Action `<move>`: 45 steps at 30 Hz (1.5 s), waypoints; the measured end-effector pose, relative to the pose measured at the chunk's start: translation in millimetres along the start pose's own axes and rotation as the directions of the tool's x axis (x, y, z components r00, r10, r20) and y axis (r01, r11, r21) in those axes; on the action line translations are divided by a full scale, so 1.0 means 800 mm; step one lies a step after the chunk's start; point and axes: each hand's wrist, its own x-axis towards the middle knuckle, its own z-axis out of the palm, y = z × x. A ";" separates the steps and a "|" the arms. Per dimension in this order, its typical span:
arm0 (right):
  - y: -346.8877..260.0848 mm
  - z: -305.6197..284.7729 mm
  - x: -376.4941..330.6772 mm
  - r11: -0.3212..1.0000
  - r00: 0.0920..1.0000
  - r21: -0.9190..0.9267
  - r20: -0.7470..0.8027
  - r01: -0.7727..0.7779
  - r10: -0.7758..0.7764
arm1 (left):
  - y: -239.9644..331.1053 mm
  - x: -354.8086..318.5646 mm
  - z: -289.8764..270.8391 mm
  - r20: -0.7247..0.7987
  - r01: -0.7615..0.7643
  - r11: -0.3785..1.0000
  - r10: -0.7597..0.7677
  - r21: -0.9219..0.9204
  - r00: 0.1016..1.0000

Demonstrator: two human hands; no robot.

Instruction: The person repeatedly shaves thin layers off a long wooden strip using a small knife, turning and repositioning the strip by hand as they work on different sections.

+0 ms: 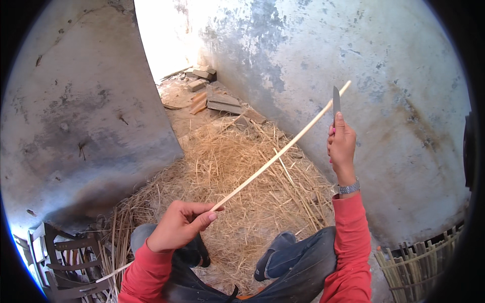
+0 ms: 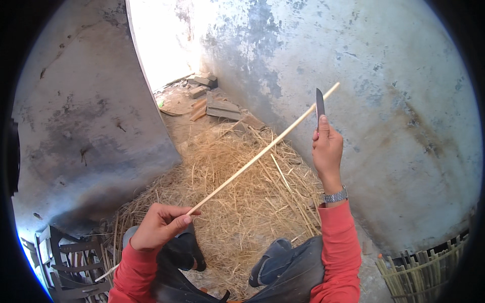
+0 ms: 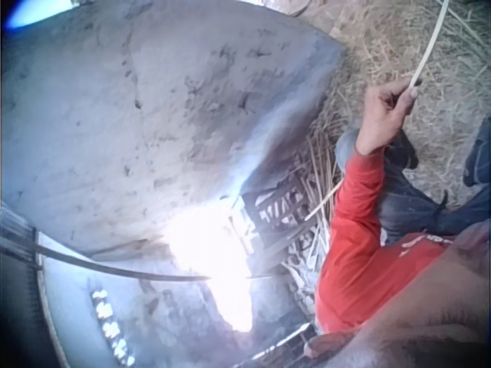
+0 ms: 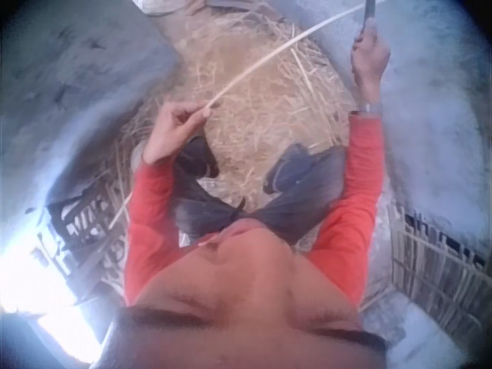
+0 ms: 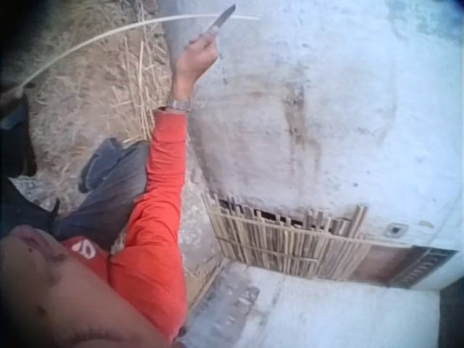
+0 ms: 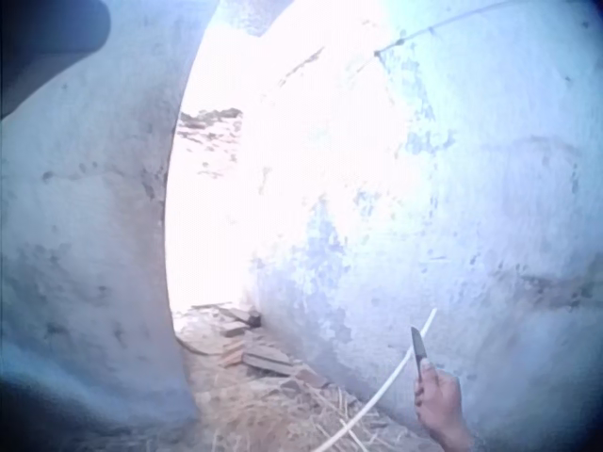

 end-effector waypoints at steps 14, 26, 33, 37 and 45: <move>0.013 0.018 -0.031 0.991 0.974 -0.127 0.226 0.049 -0.019 | -0.011 0.016 0.007 -0.118 -0.004 0.996 0.015 0.086 0.993; 0.017 0.018 -0.036 0.995 0.935 -0.084 0.346 -0.057 0.082 | -0.016 0.014 0.003 -0.134 0.011 0.995 0.002 0.095 0.991; 0.003 -0.013 -0.003 0.979 0.946 0.054 0.272 -0.198 0.176 | -0.010 0.013 0.008 -0.089 0.018 0.996 -0.011 0.088 0.996; 0.012 0.008 -0.029 0.980 0.948 -0.022 0.250 -0.199 0.198 | -0.016 0.017 0.002 -0.105 -0.005 0.992 0.018 0.122 0.994; -0.005 -0.002 -0.018 0.929 0.861 0.028 0.386 -0.370 0.332 | -0.018 0.006 -0.003 -0.102 0.064 0.996 -0.057 0.061 0.993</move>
